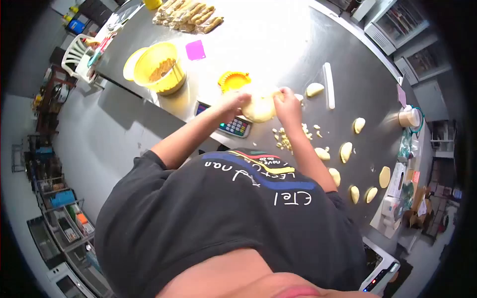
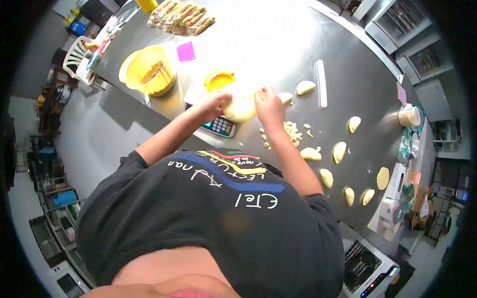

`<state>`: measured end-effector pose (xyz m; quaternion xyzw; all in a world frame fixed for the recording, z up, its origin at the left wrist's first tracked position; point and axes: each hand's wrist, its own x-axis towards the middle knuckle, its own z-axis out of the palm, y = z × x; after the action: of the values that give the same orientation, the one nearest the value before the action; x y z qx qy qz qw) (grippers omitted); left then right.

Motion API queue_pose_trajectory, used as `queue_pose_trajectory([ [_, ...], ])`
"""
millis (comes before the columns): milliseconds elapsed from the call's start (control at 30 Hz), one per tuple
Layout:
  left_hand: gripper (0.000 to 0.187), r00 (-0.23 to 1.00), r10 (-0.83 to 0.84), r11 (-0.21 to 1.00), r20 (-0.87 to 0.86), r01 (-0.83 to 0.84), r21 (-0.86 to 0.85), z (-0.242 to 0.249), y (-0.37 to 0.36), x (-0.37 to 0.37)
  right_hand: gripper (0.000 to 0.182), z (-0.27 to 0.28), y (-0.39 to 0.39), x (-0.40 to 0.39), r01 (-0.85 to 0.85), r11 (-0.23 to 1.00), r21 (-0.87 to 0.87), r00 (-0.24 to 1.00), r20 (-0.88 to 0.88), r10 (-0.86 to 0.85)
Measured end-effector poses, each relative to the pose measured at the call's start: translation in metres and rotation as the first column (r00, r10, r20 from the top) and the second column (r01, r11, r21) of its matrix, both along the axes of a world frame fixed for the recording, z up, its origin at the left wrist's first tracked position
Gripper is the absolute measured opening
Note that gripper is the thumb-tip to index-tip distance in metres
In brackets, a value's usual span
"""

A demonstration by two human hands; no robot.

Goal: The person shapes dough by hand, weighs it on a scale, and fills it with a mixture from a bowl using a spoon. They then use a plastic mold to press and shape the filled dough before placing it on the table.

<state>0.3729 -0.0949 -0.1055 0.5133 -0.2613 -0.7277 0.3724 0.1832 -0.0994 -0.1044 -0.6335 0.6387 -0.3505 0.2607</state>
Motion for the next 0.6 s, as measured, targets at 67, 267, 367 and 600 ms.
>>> queue_pose_trajectory([
  [67, 0.035, 0.983, 0.007, 0.998, 0.186, 0.004, -0.058, 0.002, -0.025, 0.038, 0.036, -0.006, -0.021, 0.039, 0.023, 1.000, 0.011, 1.000, 0.005, -0.023],
  [267, 0.042, 0.788, -0.245, 0.924, 0.565, 0.366, -0.110, -0.028, -0.084, 0.089, 0.035, -0.032, -0.050, 0.095, 0.181, 0.975, 0.129, 0.979, -0.114, -0.166],
  [367, 0.040, 0.754, -0.252, 0.906, 0.606, 0.404, -0.126, -0.027, -0.084, 0.089, 0.037, -0.029, -0.044, 0.099, 0.221, 0.954, 0.204, 0.975, -0.058, -0.214],
  [600, 0.036, 0.778, -0.223, 0.900, 0.587, 0.395, -0.182, -0.054, -0.099, 0.098, 0.039, -0.039, -0.050, 0.103, 0.229, 0.964, 0.135, 0.969, -0.130, -0.212],
])
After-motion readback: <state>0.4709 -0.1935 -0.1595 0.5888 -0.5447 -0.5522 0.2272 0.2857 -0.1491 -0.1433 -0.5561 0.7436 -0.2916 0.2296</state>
